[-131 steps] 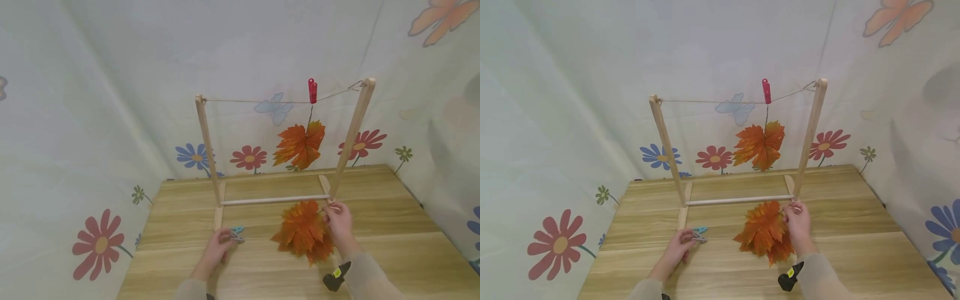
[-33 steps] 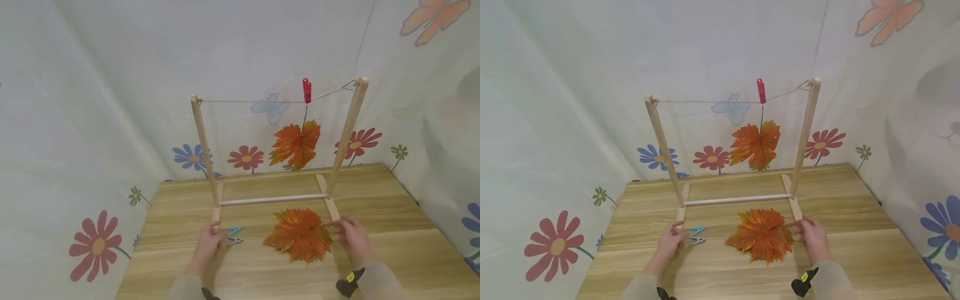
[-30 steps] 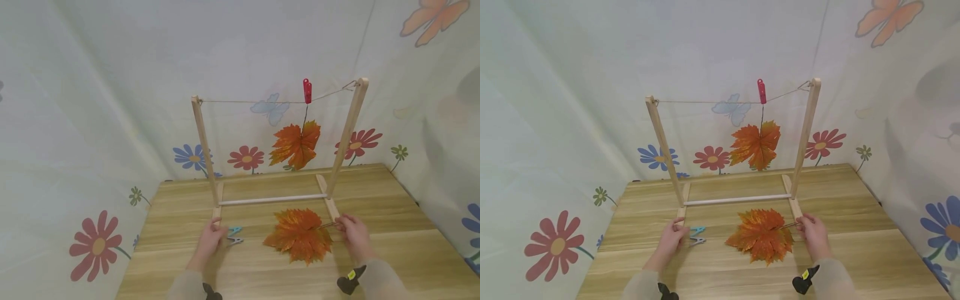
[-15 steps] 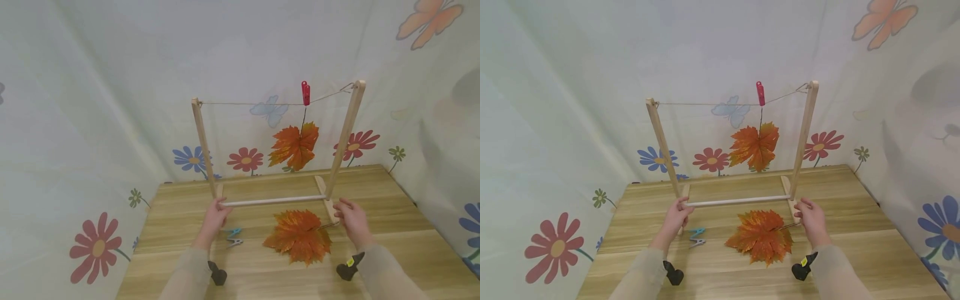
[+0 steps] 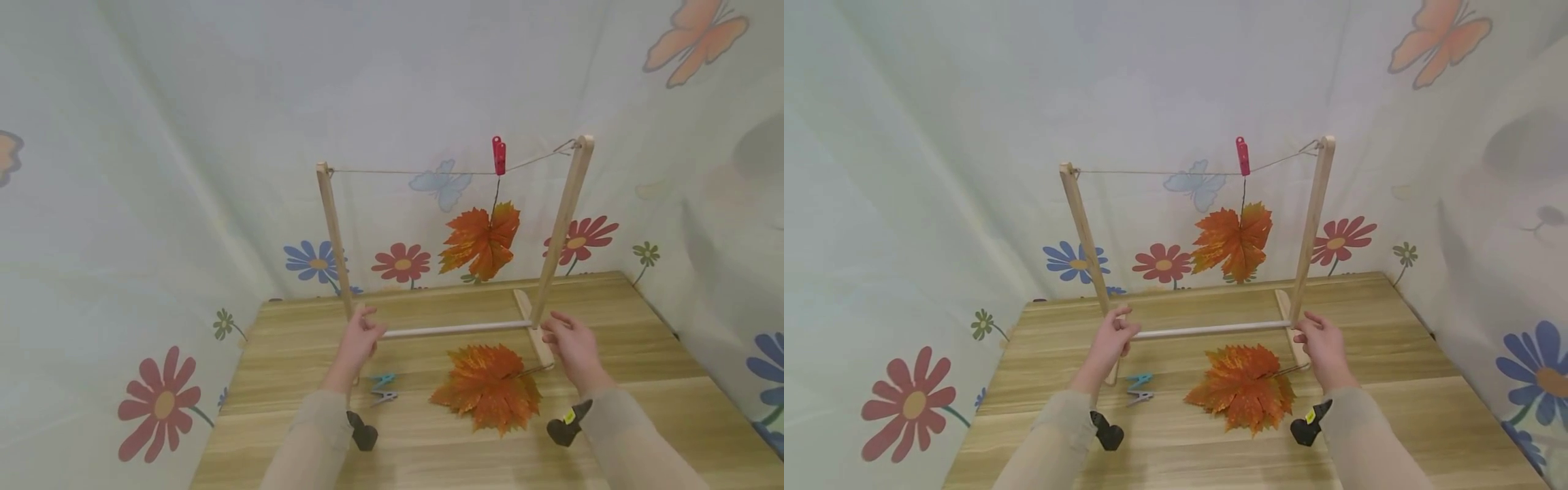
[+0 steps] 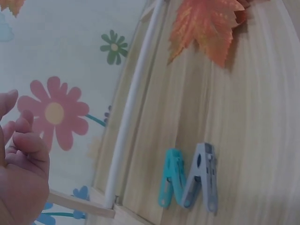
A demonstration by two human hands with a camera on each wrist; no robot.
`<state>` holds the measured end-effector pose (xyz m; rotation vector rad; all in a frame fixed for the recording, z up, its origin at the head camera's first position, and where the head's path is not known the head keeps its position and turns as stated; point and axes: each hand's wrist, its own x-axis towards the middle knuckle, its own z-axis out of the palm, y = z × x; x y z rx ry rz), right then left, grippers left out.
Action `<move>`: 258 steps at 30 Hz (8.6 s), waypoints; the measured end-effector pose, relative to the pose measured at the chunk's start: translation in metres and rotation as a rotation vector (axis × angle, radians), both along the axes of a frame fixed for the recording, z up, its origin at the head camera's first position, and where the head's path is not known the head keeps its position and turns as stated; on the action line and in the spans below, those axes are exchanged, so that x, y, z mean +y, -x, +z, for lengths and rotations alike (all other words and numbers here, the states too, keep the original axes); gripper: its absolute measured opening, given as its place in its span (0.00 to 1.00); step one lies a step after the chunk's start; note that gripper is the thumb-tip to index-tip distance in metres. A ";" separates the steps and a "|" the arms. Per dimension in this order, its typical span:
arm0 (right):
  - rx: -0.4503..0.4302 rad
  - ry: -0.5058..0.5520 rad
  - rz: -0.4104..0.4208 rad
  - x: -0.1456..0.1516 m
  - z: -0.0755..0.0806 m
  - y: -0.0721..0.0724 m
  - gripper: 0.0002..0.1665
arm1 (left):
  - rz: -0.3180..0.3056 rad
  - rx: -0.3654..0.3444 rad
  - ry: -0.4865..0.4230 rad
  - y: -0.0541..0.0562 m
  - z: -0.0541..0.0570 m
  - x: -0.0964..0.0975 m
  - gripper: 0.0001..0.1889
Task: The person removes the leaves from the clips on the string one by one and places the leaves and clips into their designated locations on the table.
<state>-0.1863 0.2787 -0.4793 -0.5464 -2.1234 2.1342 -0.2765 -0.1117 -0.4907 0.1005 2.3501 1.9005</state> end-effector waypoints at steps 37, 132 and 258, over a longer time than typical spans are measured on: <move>0.115 -0.252 0.077 0.000 0.075 0.039 0.32 | -0.061 0.112 0.045 0.032 0.104 0.043 0.25; 0.233 -0.340 0.083 -0.081 0.199 0.099 0.18 | -0.234 0.138 -0.036 0.041 0.281 0.179 0.29; 0.082 0.226 -0.146 -0.062 0.046 0.043 0.10 | -0.099 0.095 -0.036 0.020 0.096 0.072 0.17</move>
